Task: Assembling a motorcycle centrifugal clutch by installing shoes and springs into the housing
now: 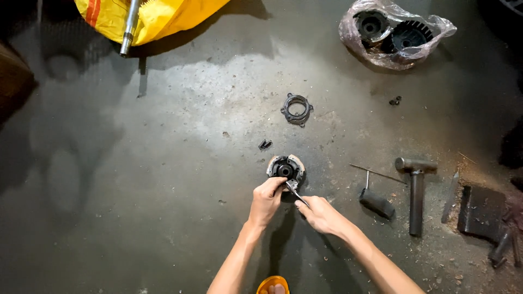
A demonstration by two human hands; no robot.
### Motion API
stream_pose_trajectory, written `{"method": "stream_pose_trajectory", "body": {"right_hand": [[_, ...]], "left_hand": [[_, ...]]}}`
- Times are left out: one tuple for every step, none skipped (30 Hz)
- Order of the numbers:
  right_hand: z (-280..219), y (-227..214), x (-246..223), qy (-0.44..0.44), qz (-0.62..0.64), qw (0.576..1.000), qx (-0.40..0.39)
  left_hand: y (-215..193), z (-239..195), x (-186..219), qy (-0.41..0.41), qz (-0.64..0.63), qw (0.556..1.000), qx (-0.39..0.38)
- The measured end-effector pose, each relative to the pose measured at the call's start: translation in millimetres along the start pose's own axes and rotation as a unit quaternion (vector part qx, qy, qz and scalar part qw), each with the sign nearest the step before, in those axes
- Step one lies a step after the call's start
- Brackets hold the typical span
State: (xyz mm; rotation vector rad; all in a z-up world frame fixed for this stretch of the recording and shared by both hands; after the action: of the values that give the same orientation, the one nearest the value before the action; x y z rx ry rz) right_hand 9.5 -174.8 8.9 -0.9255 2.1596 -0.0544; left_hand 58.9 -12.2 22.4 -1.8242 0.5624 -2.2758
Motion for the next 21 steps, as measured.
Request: {"method": "stream_pose_trajectory", "body": {"right_hand": [[1, 0, 3, 0.002, 0.001, 1.000, 0.002], [1, 2, 3, 0.002, 0.001, 1.000, 0.002], [2, 2, 8, 0.035, 0.014, 0.999, 0.010], [1, 2, 12, 0.068, 0.027, 0.997, 0.018], [1, 3, 11, 0.067, 0.026, 0.997, 0.024], [-1, 6, 12, 0.080, 0.088, 0.993, 0.016], [-1, 6, 12, 0.091, 0.146, 0.985, 0.010], [1, 7, 23, 0.088, 0.142, 0.986, 0.018], [6, 8, 28, 0.049, 0.164, 0.985, 0.031], [10, 9, 34, 0.010, 0.185, 0.982, 0.045], [13, 12, 41, 0.007, 0.182, 0.982, 0.047], [17, 14, 45, -0.012, 0.197, 0.979, 0.055], [21, 12, 49, -0.032, 0.209, 0.975, 0.066], [21, 13, 50, -0.036, 0.204, 0.976, 0.070], [23, 10, 47, -0.057, 0.206, 0.974, 0.077], [25, 8, 45, -0.078, 0.208, 0.972, 0.083], [26, 7, 47, -0.084, 0.204, 0.971, 0.088], [28, 7, 50, -0.087, 0.210, 0.970, 0.088], [30, 7, 52, -0.090, 0.217, 0.968, 0.088], [29, 5, 50, -0.096, 0.214, 0.968, 0.093], [30, 5, 52, -0.065, 0.228, 0.968, 0.087]], "left_hand": [[1, 0, 2, 0.009, 0.000, 1.000, 0.002], [2, -2, 3, 0.010, 0.000, 1.000, 0.001], [4, -2, 4, 0.013, 0.001, 1.000, 0.003], [6, -2, 6, 0.017, 0.002, 1.000, 0.005], [8, -2, 9, 0.022, 0.000, 1.000, 0.005], [9, -1, 10, 0.010, 0.002, 1.000, 0.010], [12, 2, 11, -0.001, 0.003, 1.000, 0.017], [13, 3, 15, 0.007, -0.001, 1.000, 0.020], [12, 4, 17, 0.003, -0.028, 0.999, 0.028], [12, 5, 18, 0.000, -0.056, 0.998, 0.035], [12, 7, 19, 0.004, -0.057, 0.998, 0.037], [13, 8, 20, 0.009, -0.061, 0.998, 0.028], [15, 13, 22, 0.017, -0.066, 0.997, 0.020], [14, 13, 25, 0.023, -0.068, 0.997, 0.024], [13, 16, 27, 0.026, -0.057, 0.998, 0.026], [12, 20, 29, 0.028, -0.046, 0.998, 0.028], [11, 22, 32, 0.036, -0.047, 0.998, 0.032], [11, 24, 34, 0.038, -0.046, 0.998, 0.031], [10, 26, 36, 0.040, -0.044, 0.998, 0.030], [10, 26, 37, 0.048, -0.045, 0.997, 0.032], [10, 28, 37, 0.047, -0.040, 0.998, 0.027]]}}
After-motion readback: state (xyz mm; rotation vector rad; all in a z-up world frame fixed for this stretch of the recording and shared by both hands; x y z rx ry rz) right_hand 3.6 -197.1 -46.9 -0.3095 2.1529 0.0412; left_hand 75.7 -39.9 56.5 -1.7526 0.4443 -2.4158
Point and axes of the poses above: each hand's wrist, its own z-axis towards the middle knuckle, its own y-axis out of the palm, x = y × z, the point moved 7 cm from there along z, towards the middle knuckle, and after that the axes turned 1 degree about z, right-handed, at the moved point
